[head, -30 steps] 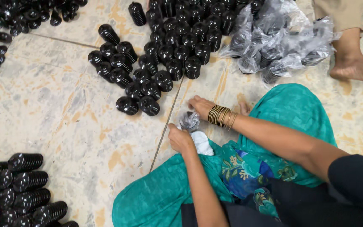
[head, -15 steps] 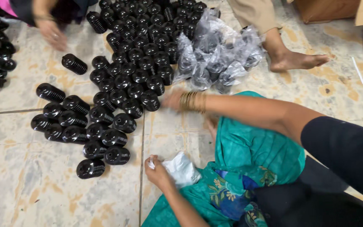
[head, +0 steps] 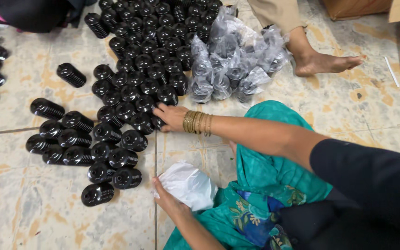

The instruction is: The person sits on the floor and wraps black plastic bottles one at a time in clear plastic bags, using a white cloth or tissue to handle each bottle, then places the wrapped bottle with a pile of finished wrapped bottles. They repeatedly reach for unwrapped bottles from the surrounding piles and continue bagging them.

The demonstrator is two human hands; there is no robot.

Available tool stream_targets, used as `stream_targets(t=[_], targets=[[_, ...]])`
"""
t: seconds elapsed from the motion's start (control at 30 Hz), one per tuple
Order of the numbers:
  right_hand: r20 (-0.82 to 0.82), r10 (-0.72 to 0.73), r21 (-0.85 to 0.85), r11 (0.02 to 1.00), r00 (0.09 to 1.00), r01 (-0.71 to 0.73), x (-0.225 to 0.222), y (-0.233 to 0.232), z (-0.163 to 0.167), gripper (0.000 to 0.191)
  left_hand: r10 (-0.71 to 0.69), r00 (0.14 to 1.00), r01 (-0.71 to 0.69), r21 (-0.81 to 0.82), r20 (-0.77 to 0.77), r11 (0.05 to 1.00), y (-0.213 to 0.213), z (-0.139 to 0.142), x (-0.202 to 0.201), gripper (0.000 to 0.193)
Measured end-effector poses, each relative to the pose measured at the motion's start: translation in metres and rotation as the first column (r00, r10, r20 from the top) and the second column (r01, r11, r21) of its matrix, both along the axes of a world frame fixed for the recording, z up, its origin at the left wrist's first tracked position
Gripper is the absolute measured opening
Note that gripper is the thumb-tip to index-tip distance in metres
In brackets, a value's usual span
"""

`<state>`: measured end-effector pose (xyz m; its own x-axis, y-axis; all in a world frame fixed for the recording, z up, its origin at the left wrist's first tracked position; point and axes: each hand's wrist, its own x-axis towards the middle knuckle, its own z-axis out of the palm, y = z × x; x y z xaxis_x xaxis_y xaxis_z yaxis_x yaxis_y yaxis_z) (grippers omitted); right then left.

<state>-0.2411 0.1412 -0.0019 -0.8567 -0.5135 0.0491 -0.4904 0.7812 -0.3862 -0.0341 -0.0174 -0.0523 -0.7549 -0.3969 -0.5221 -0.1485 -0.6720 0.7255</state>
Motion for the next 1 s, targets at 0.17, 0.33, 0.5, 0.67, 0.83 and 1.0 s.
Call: stream_targets(t=[0.17, 0.33, 0.5, 0.67, 0.83, 1.0], targets=[[0.138, 0.327, -0.115, 0.943, 0.935, -0.313, 0.044, 0.005, -0.024, 0.071, -0.046, 0.974, 0.050, 0.012, -0.221, 0.999, -0.005, 0.008, 0.001, 0.034], [0.032, 0.334, -0.138, 0.935, 0.942, -0.327, 0.064, 0.010, -0.007, 0.064, -0.098, 0.984, 0.067, -0.196, -0.152, 0.978, -0.003, 0.001, 0.005, 0.016], [0.435, 0.381, -0.528, 0.842, 0.816, -0.112, 0.094, 0.009, 0.030, 0.029, -0.089, 0.954, 0.005, -0.283, -0.287, 0.959, 0.001, 0.010, 0.009, 0.024], [0.387, 0.355, -0.408, 0.894, 0.851, -0.188, 0.119, 0.001, 0.040, 0.024, -0.100, 0.940, 0.008, -0.272, -0.326, 0.962, 0.007, 0.031, 0.008, 0.017], [0.273, 0.328, -0.447, 0.876, 0.905, -0.183, 0.112, 0.003, 0.041, 0.025, -0.044, 0.947, -0.001, -0.140, -0.317, 0.990, 0.008, 0.042, 0.010, 0.021], [0.252, 0.282, -0.295, 0.934, 0.926, -0.204, 0.114, 0.001, 0.044, 0.026, 0.020, 0.939, -0.046, -0.067, -0.344, 0.997, 0.007, 0.036, 0.010, 0.023]])
